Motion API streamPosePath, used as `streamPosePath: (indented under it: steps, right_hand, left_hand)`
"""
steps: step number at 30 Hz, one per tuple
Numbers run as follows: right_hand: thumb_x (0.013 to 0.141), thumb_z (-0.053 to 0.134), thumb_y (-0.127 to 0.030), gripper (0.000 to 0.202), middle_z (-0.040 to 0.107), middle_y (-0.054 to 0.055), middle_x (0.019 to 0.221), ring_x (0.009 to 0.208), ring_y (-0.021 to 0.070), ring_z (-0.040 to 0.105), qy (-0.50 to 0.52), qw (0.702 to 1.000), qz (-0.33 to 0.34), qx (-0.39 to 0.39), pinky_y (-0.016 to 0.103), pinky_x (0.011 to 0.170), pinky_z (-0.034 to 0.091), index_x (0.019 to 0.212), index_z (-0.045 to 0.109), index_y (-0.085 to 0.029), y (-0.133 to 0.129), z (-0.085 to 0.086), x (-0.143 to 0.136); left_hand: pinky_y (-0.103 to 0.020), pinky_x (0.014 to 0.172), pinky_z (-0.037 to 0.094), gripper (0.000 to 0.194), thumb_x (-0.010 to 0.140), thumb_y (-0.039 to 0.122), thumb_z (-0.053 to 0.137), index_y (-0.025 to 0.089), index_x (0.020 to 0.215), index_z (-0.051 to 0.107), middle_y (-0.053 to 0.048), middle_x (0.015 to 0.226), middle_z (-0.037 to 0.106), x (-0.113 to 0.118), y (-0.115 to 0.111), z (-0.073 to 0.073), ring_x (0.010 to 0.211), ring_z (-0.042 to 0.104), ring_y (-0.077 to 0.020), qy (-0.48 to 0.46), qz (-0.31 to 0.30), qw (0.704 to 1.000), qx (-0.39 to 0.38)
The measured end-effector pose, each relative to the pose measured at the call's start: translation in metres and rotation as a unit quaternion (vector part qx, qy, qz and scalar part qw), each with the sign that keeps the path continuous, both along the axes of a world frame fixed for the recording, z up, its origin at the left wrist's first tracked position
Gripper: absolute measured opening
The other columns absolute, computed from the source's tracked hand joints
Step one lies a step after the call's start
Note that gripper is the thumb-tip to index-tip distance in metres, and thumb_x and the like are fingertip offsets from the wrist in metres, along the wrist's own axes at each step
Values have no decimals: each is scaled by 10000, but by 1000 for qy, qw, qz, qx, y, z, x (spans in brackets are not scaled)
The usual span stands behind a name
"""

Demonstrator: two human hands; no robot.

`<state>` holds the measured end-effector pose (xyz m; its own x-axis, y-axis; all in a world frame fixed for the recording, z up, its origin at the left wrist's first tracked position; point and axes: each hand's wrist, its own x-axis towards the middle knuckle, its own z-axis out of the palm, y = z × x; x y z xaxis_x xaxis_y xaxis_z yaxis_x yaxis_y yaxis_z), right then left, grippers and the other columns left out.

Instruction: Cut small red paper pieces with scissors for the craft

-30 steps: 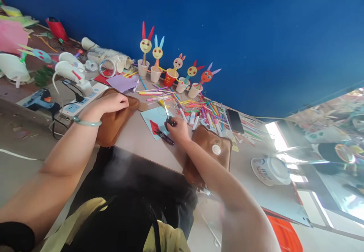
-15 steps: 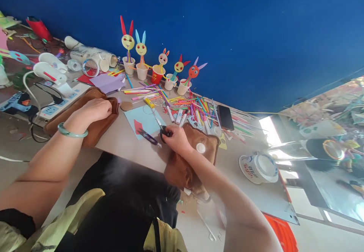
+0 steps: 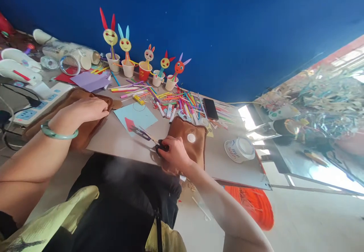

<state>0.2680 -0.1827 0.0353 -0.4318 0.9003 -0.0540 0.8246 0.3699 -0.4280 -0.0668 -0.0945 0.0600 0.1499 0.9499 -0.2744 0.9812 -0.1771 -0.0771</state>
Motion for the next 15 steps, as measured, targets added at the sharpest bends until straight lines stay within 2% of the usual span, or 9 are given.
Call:
streamPosePath:
  steps: [2,5,8,11,15]
  right_hand:
    - [785,645,-263,269,555,-16,656,608,125,471,6,1000,-18,15,289,676,291,583,489,-180,-7,-2,-4]
    - [787,656,-266,275,562,-17,671,608,117,458,-6,999,-19,41,300,716,284,582,500,-170,-12,-2,-12]
    - [802,647,-267,219,588,-4,705,626,123,468,-25,998,9,51,301,729,284,625,562,-169,-12,1,-20]
    - [818,640,-276,158,627,17,757,661,136,510,-50,997,35,55,304,746,283,706,631,-166,-7,0,-26]
    - [839,631,-294,169,651,35,784,679,145,535,-82,994,42,59,308,751,278,741,667,-161,3,-6,-32]
  left_hand:
    - [-379,830,487,348,815,247,456,101,967,734,-215,1059,718,0,6,10,985,670,-338,4,-37,999,9]
    - [-363,784,488,288,791,244,508,114,906,738,-205,981,729,2,28,26,907,680,-325,9,-64,998,-9]
    - [-335,742,487,192,698,234,603,157,801,745,-163,810,738,12,54,31,834,686,-309,-1,-50,998,-44]
    - [-328,700,488,240,681,238,606,157,858,746,-161,837,744,27,70,22,840,687,-311,-2,-64,997,-34]
    - [-323,760,500,350,681,197,584,129,988,737,-188,1034,738,40,69,-2,954,678,-308,-7,-79,997,11]
